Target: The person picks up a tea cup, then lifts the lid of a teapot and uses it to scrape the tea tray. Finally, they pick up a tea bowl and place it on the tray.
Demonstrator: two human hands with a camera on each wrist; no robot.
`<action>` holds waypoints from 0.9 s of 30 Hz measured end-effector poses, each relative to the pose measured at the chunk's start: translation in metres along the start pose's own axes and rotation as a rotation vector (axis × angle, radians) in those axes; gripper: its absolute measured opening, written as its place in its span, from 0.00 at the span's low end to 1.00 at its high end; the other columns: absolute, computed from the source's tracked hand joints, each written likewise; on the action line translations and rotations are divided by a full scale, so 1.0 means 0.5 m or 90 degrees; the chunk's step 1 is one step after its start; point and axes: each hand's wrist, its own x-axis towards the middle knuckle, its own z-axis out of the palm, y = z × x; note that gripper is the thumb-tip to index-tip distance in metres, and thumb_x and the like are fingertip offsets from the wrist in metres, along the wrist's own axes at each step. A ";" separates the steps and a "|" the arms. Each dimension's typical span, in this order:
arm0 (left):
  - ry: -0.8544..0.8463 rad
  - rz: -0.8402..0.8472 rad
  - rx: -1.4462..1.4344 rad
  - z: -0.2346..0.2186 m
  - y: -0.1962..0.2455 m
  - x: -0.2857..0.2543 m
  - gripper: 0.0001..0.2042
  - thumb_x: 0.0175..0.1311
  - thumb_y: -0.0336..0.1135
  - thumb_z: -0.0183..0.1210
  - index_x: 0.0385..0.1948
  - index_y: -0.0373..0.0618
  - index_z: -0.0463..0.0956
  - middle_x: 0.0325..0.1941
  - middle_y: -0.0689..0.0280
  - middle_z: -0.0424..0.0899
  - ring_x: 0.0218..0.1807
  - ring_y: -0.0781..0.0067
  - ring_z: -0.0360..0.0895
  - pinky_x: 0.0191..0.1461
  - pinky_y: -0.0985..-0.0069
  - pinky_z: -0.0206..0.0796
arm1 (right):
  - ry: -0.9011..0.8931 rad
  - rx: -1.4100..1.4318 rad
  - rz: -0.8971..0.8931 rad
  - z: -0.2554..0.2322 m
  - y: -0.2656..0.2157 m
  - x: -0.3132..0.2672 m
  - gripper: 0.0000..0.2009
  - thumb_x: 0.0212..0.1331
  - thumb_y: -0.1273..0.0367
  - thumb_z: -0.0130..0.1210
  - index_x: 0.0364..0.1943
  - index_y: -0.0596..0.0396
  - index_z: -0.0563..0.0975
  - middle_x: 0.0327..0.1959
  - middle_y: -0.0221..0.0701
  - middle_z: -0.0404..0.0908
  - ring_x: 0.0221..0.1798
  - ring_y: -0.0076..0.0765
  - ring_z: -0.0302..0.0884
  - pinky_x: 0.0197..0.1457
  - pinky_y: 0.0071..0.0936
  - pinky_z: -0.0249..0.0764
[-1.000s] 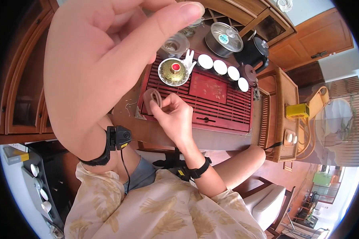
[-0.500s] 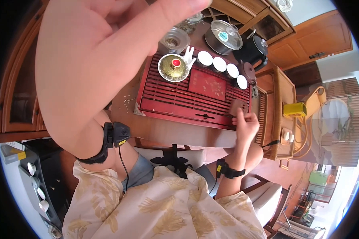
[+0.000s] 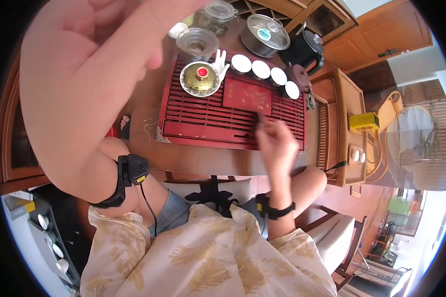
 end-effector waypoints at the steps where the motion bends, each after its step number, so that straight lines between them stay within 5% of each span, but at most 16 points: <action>1: -0.002 -0.013 0.001 0.000 0.002 -0.001 0.11 0.78 0.34 0.65 0.55 0.41 0.90 0.27 0.76 0.79 0.27 0.90 0.68 0.32 0.85 0.53 | -0.044 -0.020 -0.007 0.017 -0.074 -0.001 0.07 0.60 0.75 0.69 0.29 0.55 0.80 0.28 0.39 0.81 0.31 0.51 0.82 0.36 0.44 0.80; 5: -0.005 -0.053 0.057 -0.005 0.004 0.000 0.12 0.80 0.34 0.63 0.56 0.42 0.89 0.26 0.76 0.79 0.27 0.91 0.68 0.31 0.85 0.52 | -0.082 0.153 -0.127 0.127 -0.213 -0.039 0.09 0.56 0.76 0.69 0.29 0.55 0.77 0.28 0.40 0.80 0.33 0.52 0.83 0.36 0.47 0.80; 7: -0.015 -0.010 0.114 -0.013 -0.015 0.005 0.12 0.81 0.36 0.63 0.56 0.42 0.89 0.26 0.76 0.78 0.27 0.91 0.68 0.31 0.86 0.52 | -0.149 0.314 0.024 0.138 -0.236 -0.041 0.09 0.58 0.77 0.69 0.30 0.55 0.77 0.28 0.41 0.81 0.32 0.55 0.83 0.36 0.46 0.81; 13: -0.041 -0.039 0.129 -0.027 -0.031 0.014 0.14 0.84 0.41 0.61 0.56 0.43 0.88 0.25 0.77 0.75 0.26 0.91 0.65 0.32 0.86 0.52 | -0.069 0.217 0.235 0.046 -0.094 -0.015 0.13 0.64 0.71 0.70 0.27 0.58 0.76 0.22 0.37 0.79 0.27 0.26 0.75 0.34 0.33 0.78; 15: -0.048 -0.038 0.132 -0.027 -0.033 0.015 0.14 0.84 0.42 0.60 0.57 0.42 0.88 0.25 0.77 0.75 0.26 0.91 0.65 0.32 0.86 0.53 | 0.032 0.170 0.222 -0.012 0.007 -0.009 0.18 0.65 0.71 0.73 0.24 0.54 0.73 0.22 0.17 0.73 0.28 0.13 0.65 0.30 0.21 0.66; 17: -0.041 -0.013 0.101 -0.017 -0.027 0.013 0.14 0.84 0.42 0.61 0.57 0.42 0.88 0.25 0.77 0.75 0.26 0.92 0.65 0.32 0.86 0.53 | 0.098 0.037 0.224 -0.076 0.142 -0.022 0.17 0.64 0.70 0.73 0.23 0.54 0.73 0.21 0.19 0.74 0.28 0.14 0.67 0.30 0.22 0.67; 19: -0.022 0.034 0.034 0.010 -0.008 0.008 0.15 0.84 0.42 0.61 0.57 0.42 0.88 0.26 0.77 0.75 0.27 0.92 0.65 0.32 0.86 0.53 | 0.155 -0.098 0.285 -0.149 0.157 -0.004 0.16 0.62 0.67 0.73 0.24 0.58 0.76 0.21 0.34 0.79 0.25 0.30 0.76 0.35 0.35 0.78; 21: -0.024 0.031 0.038 0.011 -0.007 0.008 0.15 0.84 0.42 0.61 0.57 0.42 0.88 0.26 0.76 0.76 0.27 0.92 0.66 0.32 0.86 0.53 | 0.180 -0.150 0.309 -0.181 0.162 0.000 0.14 0.63 0.69 0.72 0.26 0.57 0.77 0.23 0.36 0.82 0.26 0.37 0.81 0.35 0.39 0.79; 25: -0.030 -0.002 0.054 0.017 0.012 0.004 0.14 0.84 0.41 0.61 0.57 0.42 0.87 0.27 0.76 0.77 0.27 0.92 0.66 0.32 0.86 0.54 | 0.124 -0.299 0.073 -0.142 0.173 -0.010 0.11 0.59 0.73 0.68 0.27 0.54 0.75 0.28 0.36 0.82 0.36 0.52 0.82 0.40 0.49 0.78; 27: -0.030 -0.011 0.052 0.020 0.010 0.004 0.14 0.84 0.40 0.61 0.57 0.42 0.87 0.27 0.76 0.77 0.27 0.91 0.67 0.32 0.86 0.54 | 0.083 -0.333 0.115 -0.141 0.165 0.001 0.11 0.58 0.74 0.68 0.27 0.54 0.74 0.28 0.35 0.82 0.38 0.50 0.82 0.42 0.49 0.78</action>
